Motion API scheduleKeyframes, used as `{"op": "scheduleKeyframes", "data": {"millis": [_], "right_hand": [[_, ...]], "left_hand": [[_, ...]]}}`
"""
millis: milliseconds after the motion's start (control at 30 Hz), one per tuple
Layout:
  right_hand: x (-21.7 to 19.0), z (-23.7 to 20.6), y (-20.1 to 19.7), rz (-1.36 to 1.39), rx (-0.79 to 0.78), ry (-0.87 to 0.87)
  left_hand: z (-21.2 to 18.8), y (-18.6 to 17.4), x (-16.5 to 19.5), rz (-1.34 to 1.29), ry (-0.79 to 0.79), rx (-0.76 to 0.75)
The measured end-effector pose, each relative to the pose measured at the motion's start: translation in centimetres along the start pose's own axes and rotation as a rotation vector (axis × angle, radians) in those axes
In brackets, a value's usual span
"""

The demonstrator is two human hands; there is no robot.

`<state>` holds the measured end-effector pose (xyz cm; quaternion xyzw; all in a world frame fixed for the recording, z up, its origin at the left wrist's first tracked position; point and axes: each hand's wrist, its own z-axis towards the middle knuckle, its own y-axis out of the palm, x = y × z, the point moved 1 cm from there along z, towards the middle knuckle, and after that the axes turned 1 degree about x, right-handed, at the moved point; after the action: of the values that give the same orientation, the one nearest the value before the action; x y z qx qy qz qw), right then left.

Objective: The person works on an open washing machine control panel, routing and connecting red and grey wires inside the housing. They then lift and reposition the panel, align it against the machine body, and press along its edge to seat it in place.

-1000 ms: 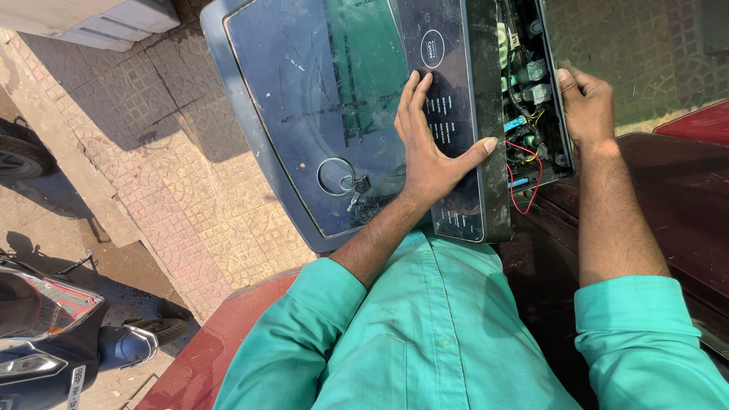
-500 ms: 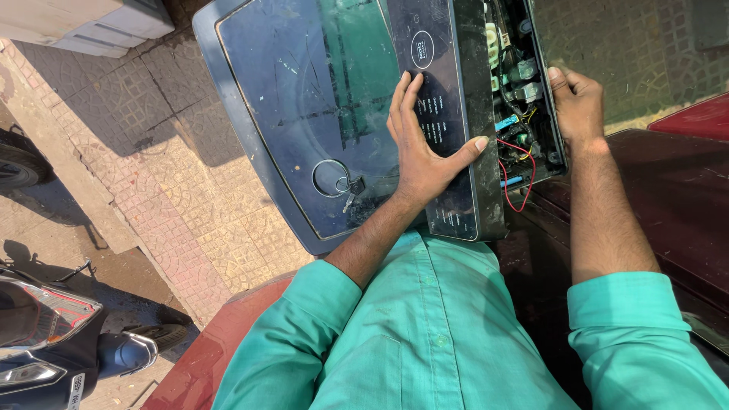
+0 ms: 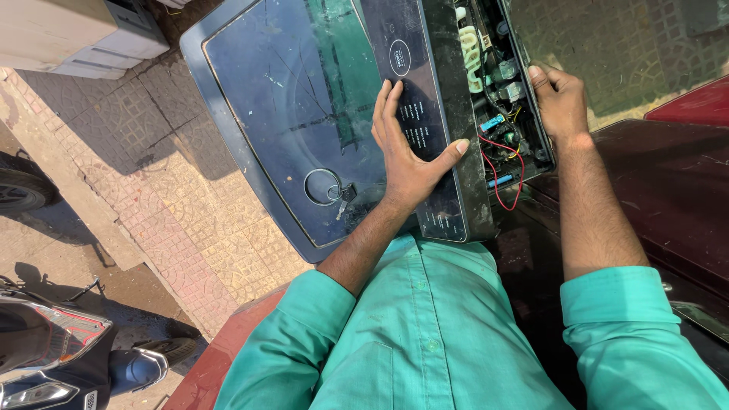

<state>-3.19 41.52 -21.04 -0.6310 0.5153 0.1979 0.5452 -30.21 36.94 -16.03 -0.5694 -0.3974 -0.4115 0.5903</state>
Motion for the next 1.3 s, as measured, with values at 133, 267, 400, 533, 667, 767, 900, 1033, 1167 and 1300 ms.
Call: {"op": "scheduleKeyframes", "data": {"millis": [133, 267, 400, 533, 667, 767, 900, 1033, 1167, 1300], "right_hand": [[-0.05, 0.0, -0.28, -0.05, 0.002, 0.023], [0.1, 0.04, -0.63, -0.07, 0.01, 0.022], [0.29, 0.08, -0.71, -0.05, 0.008, -0.043], [0.45, 0.03, -0.61, -0.038, 0.004, -0.027], [0.48, -0.05, -0.42, 0.002, -0.002, -0.009], [0.46, -0.11, -0.22, 0.014, 0.003, -0.018], [0.51, -0.22, -0.02, -0.022, 0.008, -0.012], [0.54, -0.3, 0.08, -0.021, -0.007, 0.025], [0.48, -0.31, 0.14, -0.01, -0.015, 0.049], [0.44, -0.33, 0.24, -0.014, -0.022, 0.037]], "left_hand": [[-0.11, 0.16, 0.08, -0.003, -0.006, -0.01], [-0.05, 0.36, 0.29, 0.008, -0.002, -0.013], [-0.13, 0.5, 0.39, -0.007, -0.002, -0.004], [-0.18, 0.41, 0.25, 0.002, 0.007, -0.005], [-0.23, 0.25, 0.23, 0.012, 0.012, 0.005], [-0.22, 0.06, 0.17, 0.01, 0.002, 0.003], [-0.3, -0.09, -0.02, -0.001, 0.006, 0.007], [-0.36, -0.14, -0.28, 0.002, 0.008, 0.001], [-0.42, -0.14, -0.36, 0.001, 0.008, 0.003], [-0.33, -0.25, -0.45, 0.014, 0.016, 0.002]]}}
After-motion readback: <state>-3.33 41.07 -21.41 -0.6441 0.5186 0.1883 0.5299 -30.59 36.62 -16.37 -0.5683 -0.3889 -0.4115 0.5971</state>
